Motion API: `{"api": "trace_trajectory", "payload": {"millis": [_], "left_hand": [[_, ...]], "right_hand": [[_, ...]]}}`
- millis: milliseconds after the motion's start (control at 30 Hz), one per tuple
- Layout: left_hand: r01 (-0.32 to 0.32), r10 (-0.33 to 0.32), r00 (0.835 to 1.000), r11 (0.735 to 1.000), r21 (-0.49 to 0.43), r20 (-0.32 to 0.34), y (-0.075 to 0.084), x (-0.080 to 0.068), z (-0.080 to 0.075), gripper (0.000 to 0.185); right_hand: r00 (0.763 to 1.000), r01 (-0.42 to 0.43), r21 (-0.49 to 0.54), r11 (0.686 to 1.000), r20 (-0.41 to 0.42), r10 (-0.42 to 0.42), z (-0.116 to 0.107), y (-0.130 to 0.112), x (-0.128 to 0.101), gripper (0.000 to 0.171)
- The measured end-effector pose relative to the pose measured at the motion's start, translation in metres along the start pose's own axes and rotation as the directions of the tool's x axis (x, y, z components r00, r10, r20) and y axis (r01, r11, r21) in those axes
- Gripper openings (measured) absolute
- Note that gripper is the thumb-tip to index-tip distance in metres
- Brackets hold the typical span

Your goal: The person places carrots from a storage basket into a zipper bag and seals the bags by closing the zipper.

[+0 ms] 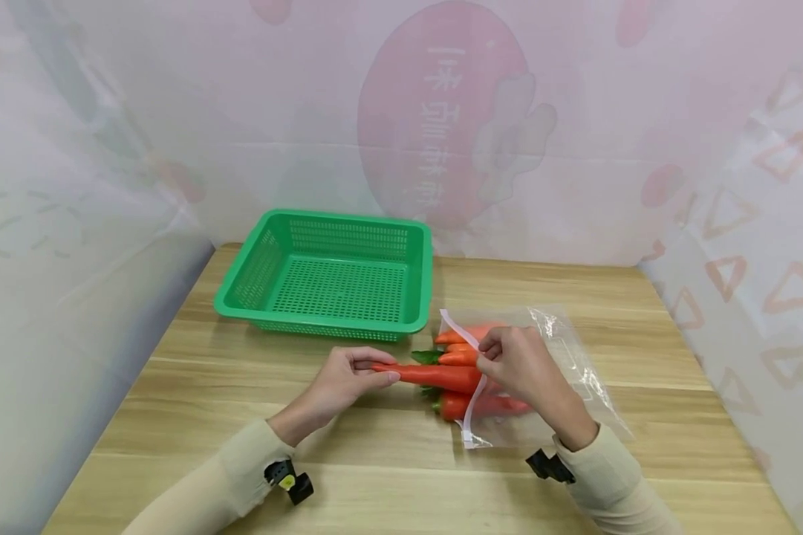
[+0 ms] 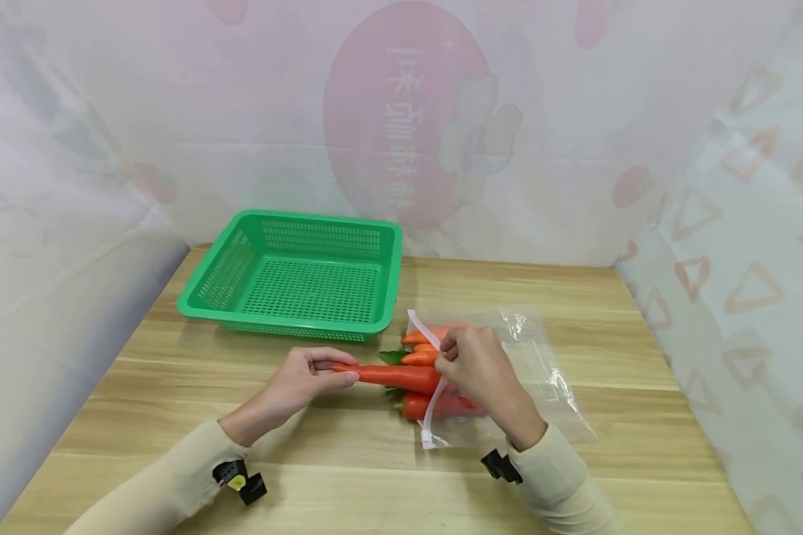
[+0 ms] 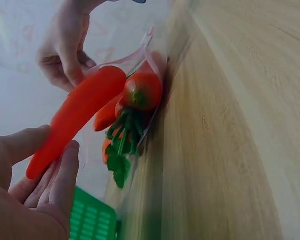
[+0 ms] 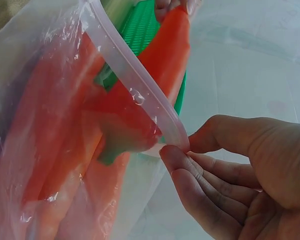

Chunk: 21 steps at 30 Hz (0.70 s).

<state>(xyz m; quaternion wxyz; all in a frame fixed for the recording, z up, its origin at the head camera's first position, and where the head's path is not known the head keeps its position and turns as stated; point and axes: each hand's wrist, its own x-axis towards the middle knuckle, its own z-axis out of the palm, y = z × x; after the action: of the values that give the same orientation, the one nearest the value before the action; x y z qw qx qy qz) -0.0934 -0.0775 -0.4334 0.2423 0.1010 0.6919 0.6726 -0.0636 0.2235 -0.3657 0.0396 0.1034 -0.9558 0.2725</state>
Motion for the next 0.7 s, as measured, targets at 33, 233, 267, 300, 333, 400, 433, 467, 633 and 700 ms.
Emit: {"api": "trace_trajectory", "payload": {"millis": [33,233,267,300,333,400,433,467,633,700], "left_hand": [[-0.002,0.002,1.000,1.000,0.003,0.004,0.000,0.002,0.004,0.040],[-0.021,0.020,1.000,0.999,0.025,0.016,-0.003,0.013,0.023,0.034],[-0.027,0.027,0.999,0.999,0.028,0.018,-0.003,0.014,0.026,0.033],[-0.035,0.034,0.999,0.999,0.030,0.021,-0.004,0.015,0.028,0.031],[-0.041,0.041,0.999,0.999,0.033,0.025,-0.004,0.016,0.031,0.030],[-0.058,0.056,0.998,0.997,0.047,0.033,-0.005,0.018,0.036,0.028],[-0.066,0.064,0.997,0.996,0.055,0.038,-0.005,0.019,0.038,0.027],[-0.076,0.073,0.996,0.995,0.061,0.043,-0.006,0.020,0.041,0.026],[-0.141,0.134,0.989,0.985,0.104,0.069,-0.006,0.025,0.054,0.023],[-0.167,0.158,0.984,0.977,0.129,0.078,-0.006,0.026,0.059,0.023]], "right_hand": [[1.000,-0.002,0.001,1.000,0.000,0.002,0.000,0.000,0.000,0.008],[1.000,-0.020,0.011,1.000,0.008,0.020,-0.001,-0.001,0.000,0.006],[1.000,-0.021,0.013,1.000,0.010,0.021,-0.002,-0.002,0.000,0.007],[1.000,-0.022,0.016,1.000,0.013,0.022,-0.002,-0.002,0.000,0.007],[1.000,-0.024,0.020,1.000,0.016,0.024,-0.002,-0.003,-0.001,0.007],[0.999,-0.025,0.027,0.999,0.022,0.024,-0.003,-0.003,-0.001,0.007],[0.999,-0.023,0.029,0.999,0.024,0.023,-0.003,-0.004,-0.002,0.008],[0.999,-0.022,0.031,0.999,0.025,0.021,-0.003,-0.004,-0.002,0.008],[0.999,-0.025,0.015,1.000,0.021,0.025,-0.004,-0.004,-0.002,0.007],[0.999,-0.033,0.005,0.999,0.023,0.033,-0.003,-0.004,-0.003,0.006]]}}
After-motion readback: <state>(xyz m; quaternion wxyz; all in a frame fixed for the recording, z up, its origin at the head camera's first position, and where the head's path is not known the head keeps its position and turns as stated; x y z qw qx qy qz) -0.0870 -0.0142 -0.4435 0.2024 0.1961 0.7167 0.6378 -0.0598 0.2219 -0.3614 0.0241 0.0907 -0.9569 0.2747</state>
